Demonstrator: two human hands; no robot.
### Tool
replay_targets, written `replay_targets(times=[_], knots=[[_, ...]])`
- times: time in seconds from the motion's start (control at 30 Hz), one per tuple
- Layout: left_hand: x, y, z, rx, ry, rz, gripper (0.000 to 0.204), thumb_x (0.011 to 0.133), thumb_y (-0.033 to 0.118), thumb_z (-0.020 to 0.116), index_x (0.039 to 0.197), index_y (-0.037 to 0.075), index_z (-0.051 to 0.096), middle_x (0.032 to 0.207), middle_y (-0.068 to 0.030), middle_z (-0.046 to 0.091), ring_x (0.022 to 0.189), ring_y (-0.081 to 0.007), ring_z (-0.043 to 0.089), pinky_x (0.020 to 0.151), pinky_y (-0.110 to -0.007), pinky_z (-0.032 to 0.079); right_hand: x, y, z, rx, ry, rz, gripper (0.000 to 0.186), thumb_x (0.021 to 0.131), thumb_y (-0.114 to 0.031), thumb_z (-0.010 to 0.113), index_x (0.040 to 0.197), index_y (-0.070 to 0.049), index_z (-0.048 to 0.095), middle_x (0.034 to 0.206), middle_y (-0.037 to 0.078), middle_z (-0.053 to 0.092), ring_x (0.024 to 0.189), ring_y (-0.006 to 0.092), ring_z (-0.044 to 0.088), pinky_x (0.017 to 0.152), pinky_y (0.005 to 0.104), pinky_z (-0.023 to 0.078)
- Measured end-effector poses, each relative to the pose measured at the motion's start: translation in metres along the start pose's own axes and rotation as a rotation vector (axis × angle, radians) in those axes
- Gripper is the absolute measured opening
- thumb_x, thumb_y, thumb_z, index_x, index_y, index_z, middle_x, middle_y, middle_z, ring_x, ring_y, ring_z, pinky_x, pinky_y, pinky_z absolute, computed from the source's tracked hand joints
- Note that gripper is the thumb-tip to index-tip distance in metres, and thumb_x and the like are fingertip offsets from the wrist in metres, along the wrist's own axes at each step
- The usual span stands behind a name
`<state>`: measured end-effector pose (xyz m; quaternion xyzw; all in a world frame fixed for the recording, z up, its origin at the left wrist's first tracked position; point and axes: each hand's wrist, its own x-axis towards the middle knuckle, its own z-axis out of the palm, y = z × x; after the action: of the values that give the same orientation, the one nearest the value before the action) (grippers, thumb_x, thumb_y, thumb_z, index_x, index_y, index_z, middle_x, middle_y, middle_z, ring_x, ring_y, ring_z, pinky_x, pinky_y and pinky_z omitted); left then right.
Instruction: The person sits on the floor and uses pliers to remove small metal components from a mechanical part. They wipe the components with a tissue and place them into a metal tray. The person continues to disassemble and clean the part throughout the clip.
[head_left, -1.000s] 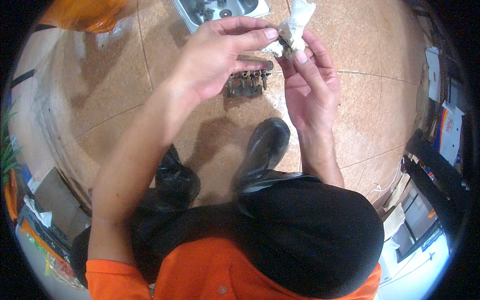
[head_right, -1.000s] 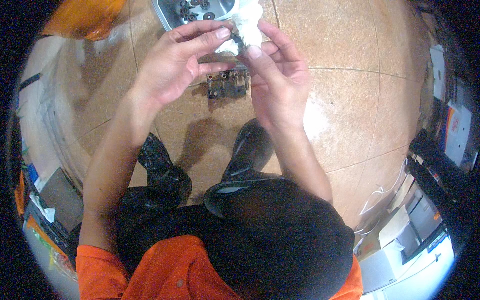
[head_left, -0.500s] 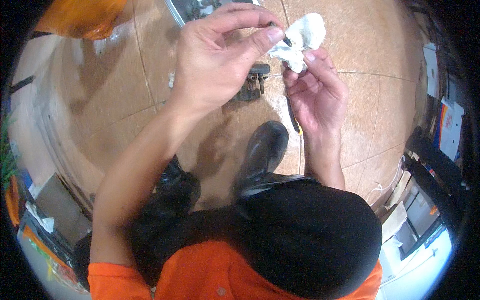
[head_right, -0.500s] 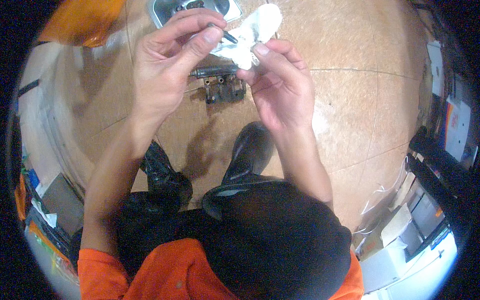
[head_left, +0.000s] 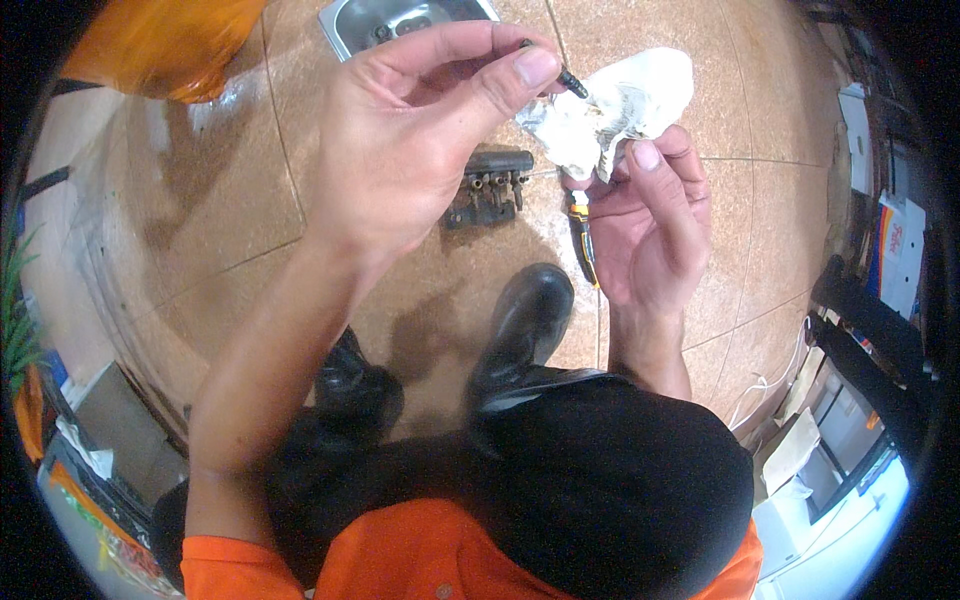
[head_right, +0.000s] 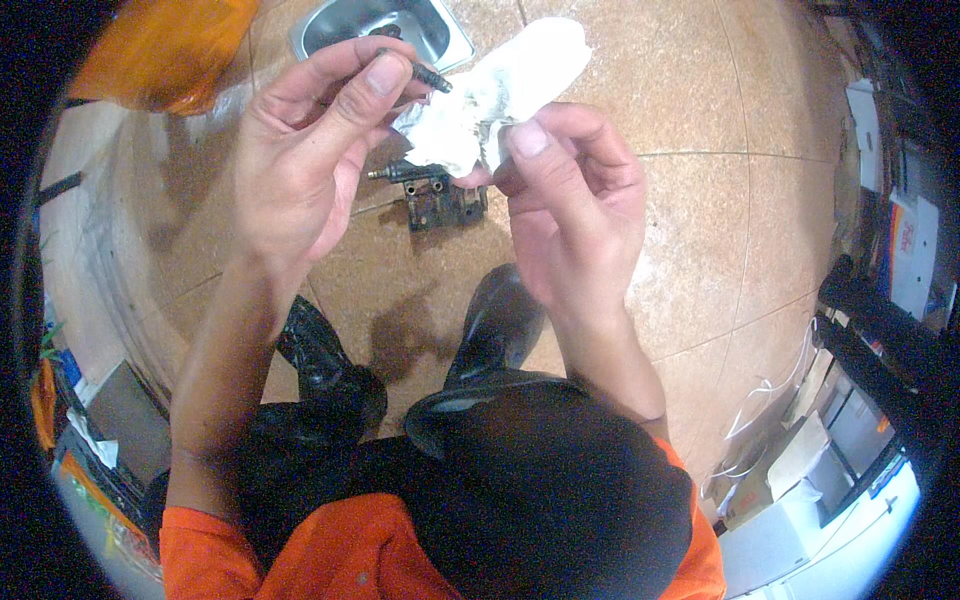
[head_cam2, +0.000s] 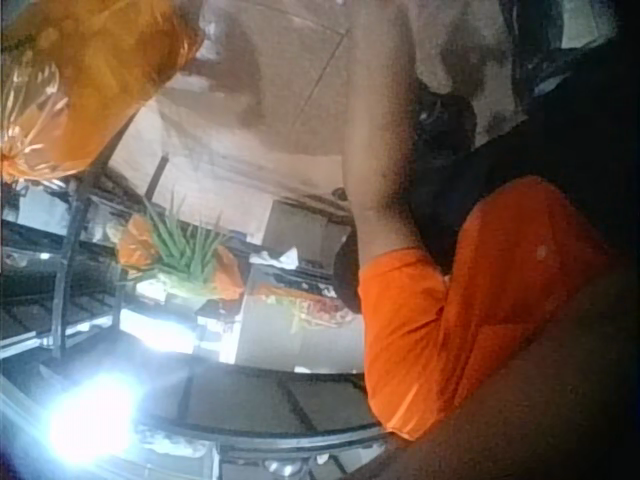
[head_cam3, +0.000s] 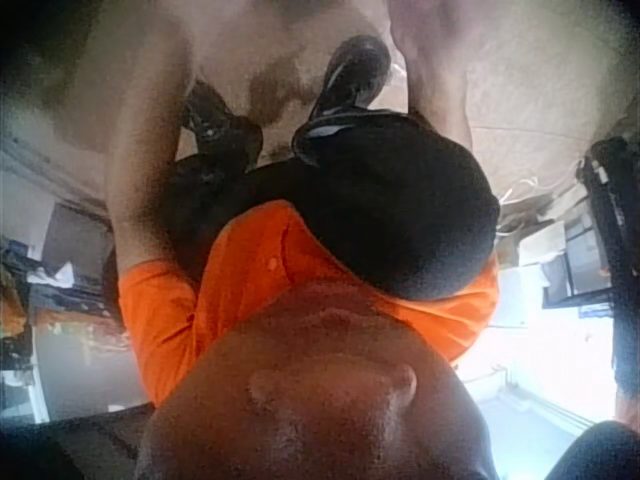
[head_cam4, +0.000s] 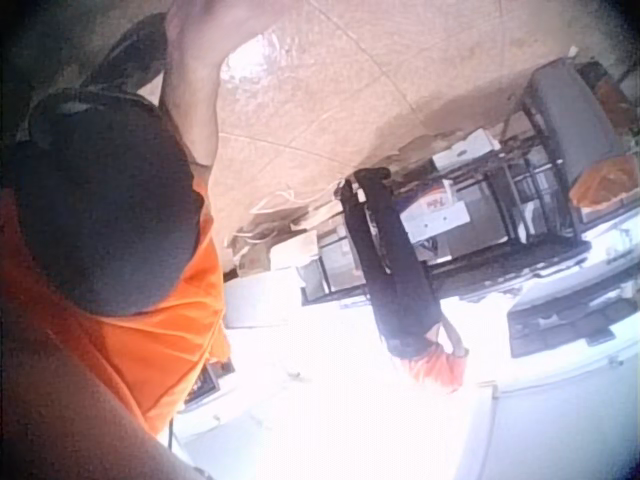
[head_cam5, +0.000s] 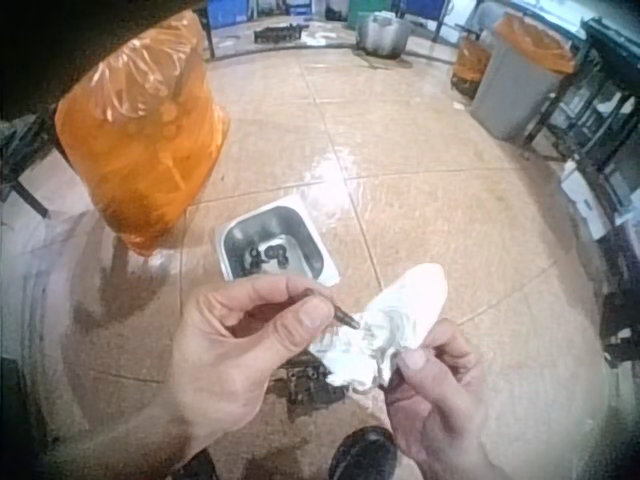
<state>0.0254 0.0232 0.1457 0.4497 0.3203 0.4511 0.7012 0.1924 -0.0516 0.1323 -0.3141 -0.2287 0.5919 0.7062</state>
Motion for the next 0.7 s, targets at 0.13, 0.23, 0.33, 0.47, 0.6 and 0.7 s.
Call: replay_targets(times=[0.13,0.23,0.33,0.47,0.6,0.7], knots=[[0.0,-0.002,0.002,-0.017,0.01,0.0,0.019,0.096,0.008,0.062,0.112,-0.001,0.067,0.104,-0.0101,0.071,0.097,-0.0173,0.067,0.088,-0.031,0.054,0.004,0.002,0.007,-0.126,0.005,-0.117,0.013,0.092,0.001,0.062,0.105,0.001,0.063,0.096,0.015,0.07,0.082,0.023,0.07,0.072,0.0367,0.06],[0.0,-0.002,0.004,-0.009,-0.003,-0.018,0.019,0.095,0.006,0.063,0.112,-0.001,0.067,0.104,-0.0099,0.071,0.097,-0.0167,0.067,0.09,-0.03,0.053,0.006,0.004,0.014,-0.198,0.07,-0.161,0.014,0.089,0.003,0.067,0.103,0.001,0.064,0.094,0.014,0.07,0.08,0.0199,0.069,0.069,0.0324,0.059],[-0.004,-0.003,0.009,-0.009,0.012,-0.032,0.019,0.093,0.004,0.065,0.111,-0.001,0.068,0.105,-0.0097,0.071,0.098,-0.0158,0.066,0.09,-0.029,0.053,0.009,0.009,0.016,-0.309,0.113,-0.175,0.014,0.086,0.003,0.07,0.099,0.001,0.066,0.089,0.011,0.071,0.078,0.0166,0.069,0.067,0.0286,0.058],[-0.004,-0.007,0.014,0.128,0.044,0.073,0.018,0.091,0.002,0.067,0.109,-0.001,0.069,0.102,-0.0062,0.069,0.095,-0.0139,0.065,0.087,-0.027,0.052,0.008,0.005,0.018,-0.391,0.113,-0.128,0.011,0.084,0.003,0.072,0.094,0.0,0.067,0.084,0.008,0.071,0.074,0.013,0.067,0.065,0.025,0.055],[-0.006,-0.007,0.014,0.415,-0.002,0.22,0.015,0.089,0.0,0.068,0.104,-0.003,0.07,0.099,-0.0045,0.065,0.091,-0.0116,0.062,0.083,-0.024,0.05,0.008,0.005,0.017,-0.235,0.195,-0.028,0.005,0.085,0.0,0.068,0.089,-0.001,0.065,0.082,0.008,0.069,0.068,0.013,0.065,0.06,0.0253,0.052],[-0.003,-0.012,0.01,0.597,-0.094,0.446,0.014,0.088,-0.001,0.069,0.103,-0.003,0.07,0.1,-0.0053,0.064,0.091,-0.011,0.061,0.081,-0.024,0.049,0.012,0.0,0.014,0.058,0.173,0.207,0.003,0.087,-0.004,0.064,0.09,-0.004,0.063,0.084,0.008,0.068,0.068,0.0136,0.063,0.056,0.0253,0.049]])
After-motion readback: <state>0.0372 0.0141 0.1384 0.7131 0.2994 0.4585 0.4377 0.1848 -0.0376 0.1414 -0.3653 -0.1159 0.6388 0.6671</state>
